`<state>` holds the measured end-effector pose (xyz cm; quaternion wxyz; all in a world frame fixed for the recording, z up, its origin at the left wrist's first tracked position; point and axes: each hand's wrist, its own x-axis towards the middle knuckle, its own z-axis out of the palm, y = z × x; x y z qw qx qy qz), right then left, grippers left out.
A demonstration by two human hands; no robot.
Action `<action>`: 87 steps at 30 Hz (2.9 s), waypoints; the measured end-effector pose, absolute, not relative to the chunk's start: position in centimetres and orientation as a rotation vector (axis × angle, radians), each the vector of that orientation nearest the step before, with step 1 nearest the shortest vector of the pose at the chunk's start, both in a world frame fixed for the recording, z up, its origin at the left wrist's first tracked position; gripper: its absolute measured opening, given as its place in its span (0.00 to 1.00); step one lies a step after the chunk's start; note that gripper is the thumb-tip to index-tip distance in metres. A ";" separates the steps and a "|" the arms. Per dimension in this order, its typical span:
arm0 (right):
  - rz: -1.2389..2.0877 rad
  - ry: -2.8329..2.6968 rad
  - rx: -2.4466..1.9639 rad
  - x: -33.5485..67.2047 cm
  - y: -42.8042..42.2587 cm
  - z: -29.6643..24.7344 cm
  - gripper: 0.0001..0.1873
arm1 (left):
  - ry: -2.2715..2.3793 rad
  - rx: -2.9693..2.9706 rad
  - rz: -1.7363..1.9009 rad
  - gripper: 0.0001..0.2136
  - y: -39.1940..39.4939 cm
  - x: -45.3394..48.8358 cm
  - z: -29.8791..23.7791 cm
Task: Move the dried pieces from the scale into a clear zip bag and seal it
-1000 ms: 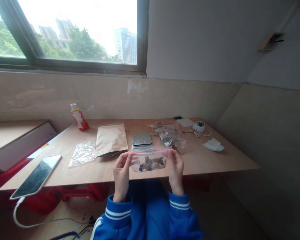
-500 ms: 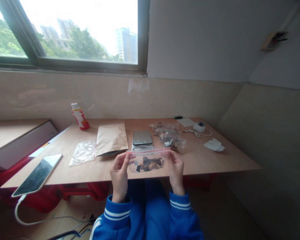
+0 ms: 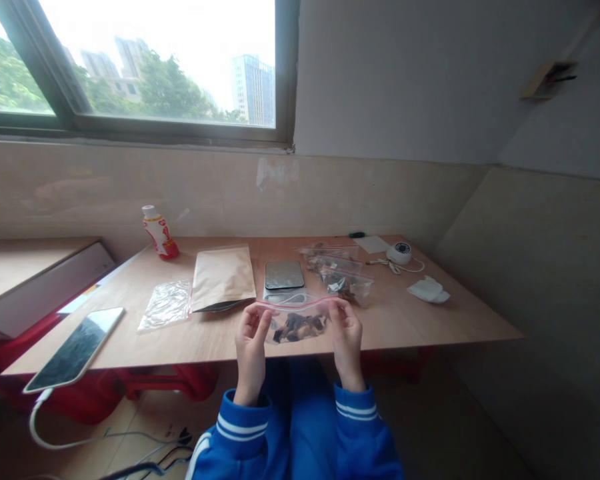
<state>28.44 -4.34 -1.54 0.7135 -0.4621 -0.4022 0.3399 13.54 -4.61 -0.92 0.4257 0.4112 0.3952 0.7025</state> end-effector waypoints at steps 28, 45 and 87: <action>0.907 -0.925 -0.959 28.7 -4.9 -1.4 0.12 | 1.049 0.920 1.699 0.12 -4.8 12.4 -0.9; 0.946 -1.038 -0.972 28.4 -4.2 -2.6 0.13 | 1.101 1.050 1.767 0.10 -4.7 11.8 -1.7; 0.906 -1.050 -1.014 28.2 -4.6 -1.7 0.15 | 1.257 1.105 1.862 0.12 -5.4 11.8 -0.8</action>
